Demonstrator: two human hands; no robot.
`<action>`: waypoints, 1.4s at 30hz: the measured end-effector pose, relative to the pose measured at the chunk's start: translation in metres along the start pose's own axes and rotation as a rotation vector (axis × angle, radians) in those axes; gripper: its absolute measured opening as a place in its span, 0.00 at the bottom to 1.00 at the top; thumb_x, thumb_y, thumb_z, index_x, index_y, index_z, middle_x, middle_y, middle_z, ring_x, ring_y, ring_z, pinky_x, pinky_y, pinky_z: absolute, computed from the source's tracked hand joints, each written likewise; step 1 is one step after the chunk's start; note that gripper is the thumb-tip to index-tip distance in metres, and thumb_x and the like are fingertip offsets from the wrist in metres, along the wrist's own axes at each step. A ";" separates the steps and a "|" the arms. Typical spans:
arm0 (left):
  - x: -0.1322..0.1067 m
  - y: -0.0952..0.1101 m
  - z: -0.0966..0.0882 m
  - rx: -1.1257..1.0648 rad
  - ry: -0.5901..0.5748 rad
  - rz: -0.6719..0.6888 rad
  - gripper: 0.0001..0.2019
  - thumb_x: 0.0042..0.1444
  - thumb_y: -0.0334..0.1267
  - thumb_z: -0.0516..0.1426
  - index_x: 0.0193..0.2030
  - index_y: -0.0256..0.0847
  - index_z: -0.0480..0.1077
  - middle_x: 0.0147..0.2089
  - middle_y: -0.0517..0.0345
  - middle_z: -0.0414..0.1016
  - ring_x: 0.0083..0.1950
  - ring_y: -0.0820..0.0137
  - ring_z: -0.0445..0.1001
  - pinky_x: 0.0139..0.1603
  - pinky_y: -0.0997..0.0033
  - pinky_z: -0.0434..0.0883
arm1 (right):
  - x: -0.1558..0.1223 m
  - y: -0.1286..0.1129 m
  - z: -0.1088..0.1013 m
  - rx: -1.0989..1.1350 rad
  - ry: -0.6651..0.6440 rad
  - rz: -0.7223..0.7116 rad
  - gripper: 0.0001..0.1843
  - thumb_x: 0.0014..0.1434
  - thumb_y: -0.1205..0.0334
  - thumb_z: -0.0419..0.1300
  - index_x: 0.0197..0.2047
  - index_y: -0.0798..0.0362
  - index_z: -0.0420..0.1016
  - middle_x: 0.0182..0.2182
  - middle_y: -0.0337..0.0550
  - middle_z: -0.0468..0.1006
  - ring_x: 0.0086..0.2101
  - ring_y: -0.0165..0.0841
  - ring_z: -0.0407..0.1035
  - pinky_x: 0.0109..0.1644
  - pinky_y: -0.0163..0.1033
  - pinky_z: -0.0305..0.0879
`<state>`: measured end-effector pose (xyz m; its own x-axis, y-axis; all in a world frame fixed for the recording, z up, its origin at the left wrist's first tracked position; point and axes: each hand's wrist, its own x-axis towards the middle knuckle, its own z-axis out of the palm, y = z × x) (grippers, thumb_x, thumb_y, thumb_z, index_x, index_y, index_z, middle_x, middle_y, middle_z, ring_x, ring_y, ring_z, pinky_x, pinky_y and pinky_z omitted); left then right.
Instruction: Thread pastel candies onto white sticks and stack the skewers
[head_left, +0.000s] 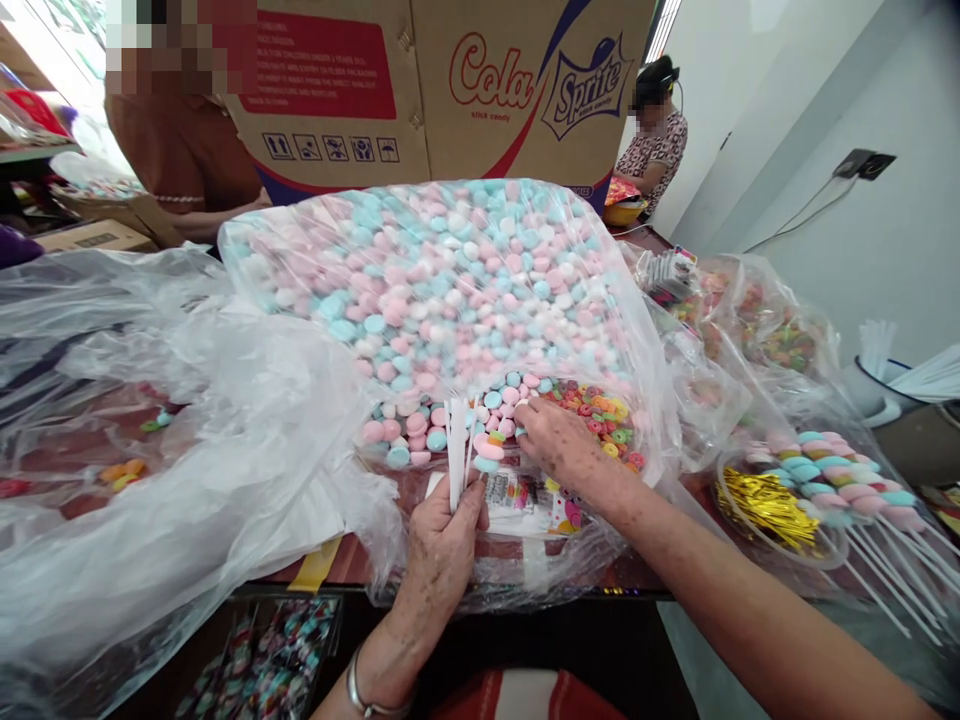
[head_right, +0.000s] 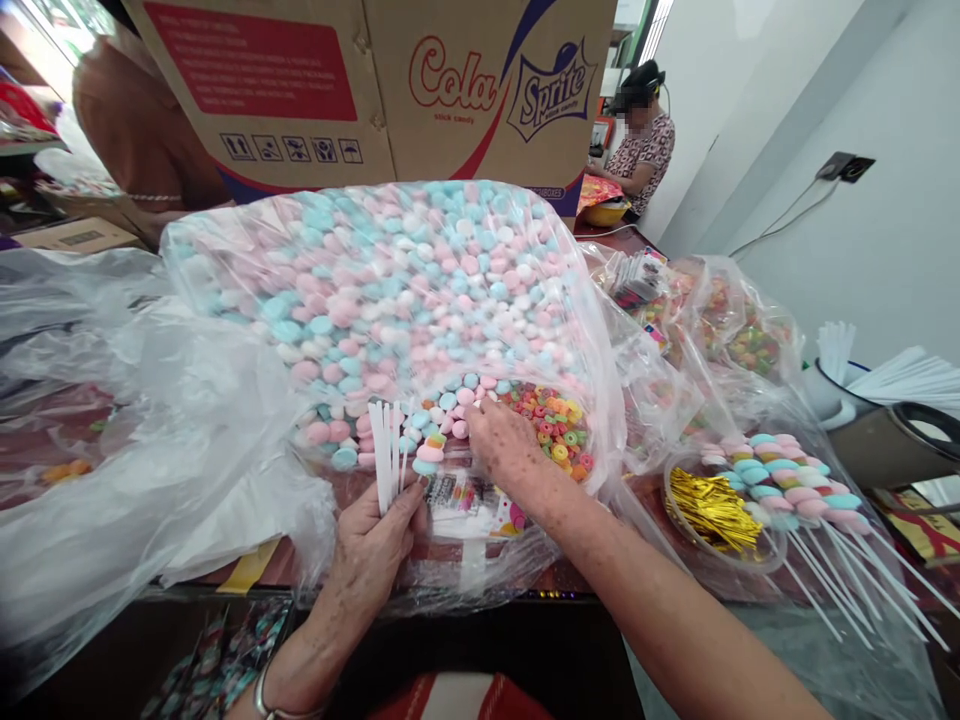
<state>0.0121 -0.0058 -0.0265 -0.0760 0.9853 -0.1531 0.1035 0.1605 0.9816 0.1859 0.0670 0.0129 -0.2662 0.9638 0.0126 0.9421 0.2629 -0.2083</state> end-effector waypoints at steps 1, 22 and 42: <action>0.000 -0.001 0.000 -0.002 0.003 0.002 0.16 0.56 0.51 0.61 0.31 0.38 0.74 0.17 0.66 0.62 0.19 0.75 0.56 0.18 0.77 0.53 | 0.000 0.002 0.000 0.055 0.008 0.020 0.11 0.59 0.72 0.54 0.42 0.55 0.76 0.42 0.53 0.78 0.41 0.41 0.71 0.41 0.40 0.64; -0.002 0.005 0.002 0.017 -0.030 -0.005 0.16 0.57 0.52 0.59 0.30 0.39 0.72 0.18 0.68 0.60 0.19 0.76 0.52 0.20 0.75 0.51 | -0.025 0.020 0.028 -0.058 0.164 -0.382 0.09 0.66 0.72 0.53 0.43 0.54 0.74 0.39 0.50 0.77 0.44 0.41 0.67 0.52 0.44 0.65; -0.002 0.015 0.000 0.247 -0.191 0.131 0.16 0.62 0.47 0.53 0.34 0.40 0.76 0.21 0.65 0.61 0.26 0.70 0.58 0.28 0.73 0.57 | -0.018 0.028 -0.008 1.744 0.199 0.238 0.16 0.45 0.56 0.75 0.35 0.52 0.78 0.30 0.40 0.83 0.32 0.35 0.79 0.38 0.42 0.78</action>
<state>0.0141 -0.0048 -0.0113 0.1386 0.9880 -0.0687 0.3393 0.0178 0.9405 0.2183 0.0570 0.0146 -0.0176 0.9957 -0.0906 -0.3745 -0.0906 -0.9228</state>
